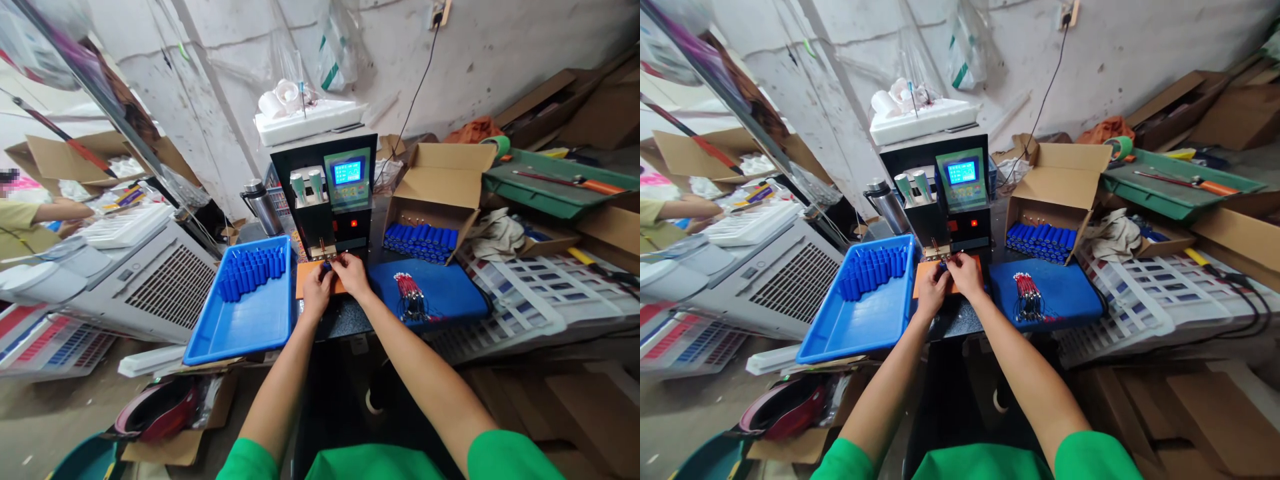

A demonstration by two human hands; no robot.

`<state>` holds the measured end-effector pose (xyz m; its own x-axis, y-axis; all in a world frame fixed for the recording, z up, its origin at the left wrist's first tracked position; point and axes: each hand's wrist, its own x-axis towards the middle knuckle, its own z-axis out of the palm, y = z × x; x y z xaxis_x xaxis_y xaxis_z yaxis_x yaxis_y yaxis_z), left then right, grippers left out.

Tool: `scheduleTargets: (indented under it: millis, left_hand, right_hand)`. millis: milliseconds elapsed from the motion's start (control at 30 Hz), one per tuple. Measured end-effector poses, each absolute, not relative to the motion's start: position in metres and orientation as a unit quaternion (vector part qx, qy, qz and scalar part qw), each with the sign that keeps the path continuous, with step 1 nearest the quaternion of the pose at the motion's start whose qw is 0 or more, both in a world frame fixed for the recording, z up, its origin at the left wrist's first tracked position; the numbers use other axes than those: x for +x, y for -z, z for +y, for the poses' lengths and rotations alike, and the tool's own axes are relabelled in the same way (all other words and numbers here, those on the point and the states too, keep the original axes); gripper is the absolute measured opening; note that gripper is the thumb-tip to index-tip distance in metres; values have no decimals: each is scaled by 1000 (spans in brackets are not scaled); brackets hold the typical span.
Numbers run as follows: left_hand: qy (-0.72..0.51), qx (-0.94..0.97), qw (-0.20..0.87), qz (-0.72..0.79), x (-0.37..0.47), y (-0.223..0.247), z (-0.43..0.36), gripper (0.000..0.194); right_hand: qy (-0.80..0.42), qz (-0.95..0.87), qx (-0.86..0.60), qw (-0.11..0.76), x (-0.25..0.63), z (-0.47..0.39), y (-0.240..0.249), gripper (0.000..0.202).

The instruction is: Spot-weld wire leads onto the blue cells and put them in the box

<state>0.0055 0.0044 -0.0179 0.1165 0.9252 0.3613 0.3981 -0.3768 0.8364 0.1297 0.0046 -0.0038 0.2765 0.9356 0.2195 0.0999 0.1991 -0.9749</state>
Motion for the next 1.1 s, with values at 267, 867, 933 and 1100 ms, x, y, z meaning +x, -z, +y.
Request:
scheduleTargets:
  millis: [267,867,933,1100]
  left_hand:
    - [-474,684,295,469,8,17,3,23]
    - [-487,663,358,442,7,11,4,18]
    - [-484,664,356,445,7,11,5,18]
    - [-481,669,380,420,6,8,5,21]
  right_hand:
    - [-427,-457,-492,606,143,-3,13,23]
    - [-386,-541,-511,545,150,-2,20,20]
    - [-394,-537,-509,546,150,-2,18,21]
    - [-444,-509,-493,549,153,-6,12,22]
